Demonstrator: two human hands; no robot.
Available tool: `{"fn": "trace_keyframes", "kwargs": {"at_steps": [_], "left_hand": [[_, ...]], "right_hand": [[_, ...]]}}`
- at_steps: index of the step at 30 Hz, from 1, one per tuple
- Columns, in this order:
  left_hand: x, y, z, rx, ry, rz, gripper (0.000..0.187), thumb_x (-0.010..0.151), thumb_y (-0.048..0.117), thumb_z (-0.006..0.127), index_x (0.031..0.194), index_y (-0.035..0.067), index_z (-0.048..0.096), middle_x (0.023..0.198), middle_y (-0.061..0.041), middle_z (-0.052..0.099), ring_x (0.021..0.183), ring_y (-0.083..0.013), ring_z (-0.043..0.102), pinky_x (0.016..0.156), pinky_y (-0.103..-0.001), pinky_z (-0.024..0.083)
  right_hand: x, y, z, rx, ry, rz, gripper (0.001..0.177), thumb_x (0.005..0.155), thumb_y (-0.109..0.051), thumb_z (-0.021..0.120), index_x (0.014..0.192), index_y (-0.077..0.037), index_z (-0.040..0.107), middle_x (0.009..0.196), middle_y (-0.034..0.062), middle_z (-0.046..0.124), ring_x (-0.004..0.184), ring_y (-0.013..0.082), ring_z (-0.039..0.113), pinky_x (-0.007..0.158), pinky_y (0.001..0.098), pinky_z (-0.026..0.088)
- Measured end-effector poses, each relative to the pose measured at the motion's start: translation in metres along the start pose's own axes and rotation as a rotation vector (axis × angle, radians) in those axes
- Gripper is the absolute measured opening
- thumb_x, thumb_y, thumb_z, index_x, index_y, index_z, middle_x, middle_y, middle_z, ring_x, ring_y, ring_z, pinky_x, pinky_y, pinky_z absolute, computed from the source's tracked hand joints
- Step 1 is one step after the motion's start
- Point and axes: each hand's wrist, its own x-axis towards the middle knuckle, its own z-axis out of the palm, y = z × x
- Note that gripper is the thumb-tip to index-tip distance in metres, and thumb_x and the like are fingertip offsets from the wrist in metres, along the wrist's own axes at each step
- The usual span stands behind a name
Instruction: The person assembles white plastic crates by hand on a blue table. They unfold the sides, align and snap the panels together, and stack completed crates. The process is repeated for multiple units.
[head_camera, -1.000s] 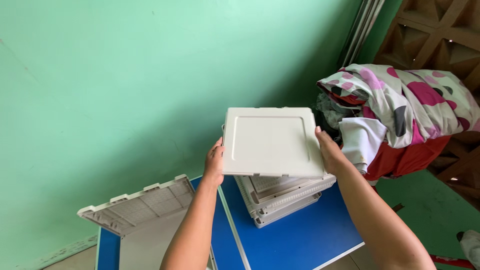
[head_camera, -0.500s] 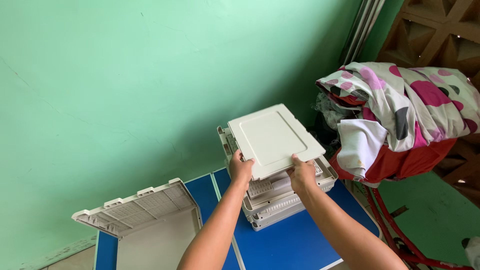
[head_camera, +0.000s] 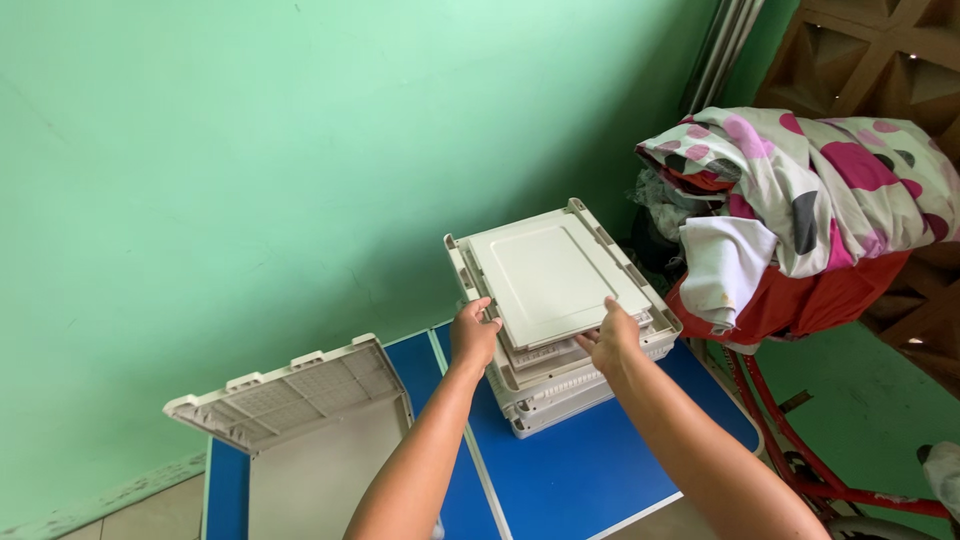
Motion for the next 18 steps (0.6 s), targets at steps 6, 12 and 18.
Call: {"fn": "trace_keyframes", "kwargs": {"at_steps": [6,12,18], "left_hand": [[-0.032,-0.04,-0.073,-0.04,-0.014,0.033,0.042,0.088,0.013,0.073,0.129,0.003,0.066,0.126,-0.016,0.072,0.114,-0.0228,0.072,0.096,-0.034,0.058],[-0.078,-0.077,-0.182,0.031,-0.034,-0.025,0.043,0.089,0.018,0.074,0.128,0.003,0.067,0.12,-0.013,0.074,0.108,-0.0202,0.073,0.091,-0.032,0.059],[-0.155,-0.117,-0.296,0.206,-0.05,-0.004,0.047,0.088,0.027,0.077,0.127,0.004,0.067,0.12,-0.013,0.074,0.109,-0.021,0.072,0.094,-0.033,0.057]], "right_hand": [[-0.043,0.01,0.015,-0.067,0.044,-0.075,0.064,0.105,-0.034,0.047,0.161,-0.011,0.024,0.166,0.0196,0.018,0.149,0.0401,0.028,0.119,0.0611,0.03],[-0.097,0.107,0.029,-0.278,-0.261,-0.263,0.056,0.099,-0.026,0.055,0.149,-0.003,0.047,0.152,0.0189,0.05,0.138,0.034,0.053,0.113,0.0489,0.047],[-0.151,0.236,0.039,-0.971,-0.593,-0.358,0.058,0.095,-0.035,0.065,0.144,-0.006,0.054,0.142,0.0141,0.06,0.136,0.029,0.056,0.111,0.0449,0.047]]}}
